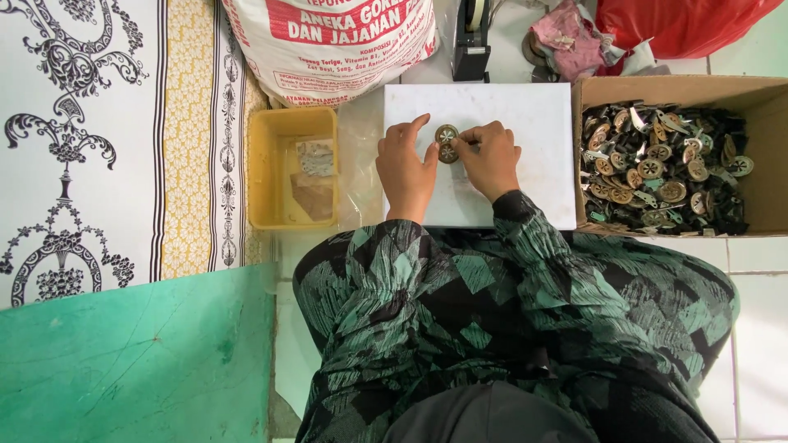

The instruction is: Sorting small metal hardware pieces from a box and placing them into plastic bags.

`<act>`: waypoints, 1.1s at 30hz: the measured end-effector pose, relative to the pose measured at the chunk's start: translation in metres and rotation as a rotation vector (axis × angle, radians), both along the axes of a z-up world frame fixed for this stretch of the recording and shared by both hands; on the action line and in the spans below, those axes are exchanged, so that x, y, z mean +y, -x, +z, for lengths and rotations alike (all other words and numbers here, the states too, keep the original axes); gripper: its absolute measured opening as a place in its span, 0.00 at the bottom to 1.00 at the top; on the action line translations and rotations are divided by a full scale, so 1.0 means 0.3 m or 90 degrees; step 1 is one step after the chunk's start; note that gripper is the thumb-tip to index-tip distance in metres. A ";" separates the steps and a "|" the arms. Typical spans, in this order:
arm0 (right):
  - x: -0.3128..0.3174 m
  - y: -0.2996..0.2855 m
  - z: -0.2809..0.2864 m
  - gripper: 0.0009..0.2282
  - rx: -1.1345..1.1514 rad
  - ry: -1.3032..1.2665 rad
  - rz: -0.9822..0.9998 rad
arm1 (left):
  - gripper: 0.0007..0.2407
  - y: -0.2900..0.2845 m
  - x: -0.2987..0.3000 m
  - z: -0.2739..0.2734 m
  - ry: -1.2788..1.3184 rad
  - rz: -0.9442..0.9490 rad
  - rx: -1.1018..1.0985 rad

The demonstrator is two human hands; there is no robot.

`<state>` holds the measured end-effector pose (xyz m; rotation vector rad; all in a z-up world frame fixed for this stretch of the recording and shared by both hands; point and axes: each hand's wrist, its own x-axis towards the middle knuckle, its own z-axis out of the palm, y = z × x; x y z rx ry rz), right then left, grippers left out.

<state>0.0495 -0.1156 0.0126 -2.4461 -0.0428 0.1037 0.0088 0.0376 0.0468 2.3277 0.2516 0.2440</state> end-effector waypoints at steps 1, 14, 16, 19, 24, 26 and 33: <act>0.004 -0.002 0.006 0.09 0.001 0.000 0.001 | 0.18 -0.003 0.000 -0.012 0.000 0.001 0.001; 0.002 -0.012 0.014 0.08 -0.057 0.048 0.035 | 0.14 -0.036 0.000 -0.108 -0.189 -0.035 0.072; -0.005 -0.017 0.012 0.08 -0.058 0.044 0.040 | 0.14 -0.037 0.000 -0.107 -0.190 -0.037 0.071; -0.010 -0.017 0.034 0.07 -0.067 0.018 0.042 | 0.14 -0.036 -0.004 -0.101 -0.188 -0.044 0.070; -0.011 -0.028 0.067 0.12 -0.157 0.094 0.150 | 0.20 -0.033 -0.006 -0.080 -0.166 -0.060 0.065; -0.016 -0.041 0.038 0.12 -0.174 0.118 0.164 | 0.20 -0.034 -0.007 -0.084 -0.172 -0.063 0.065; -0.029 -0.048 0.003 0.12 -0.175 0.156 0.172 | 0.19 -0.038 -0.012 -0.085 -0.199 -0.070 0.074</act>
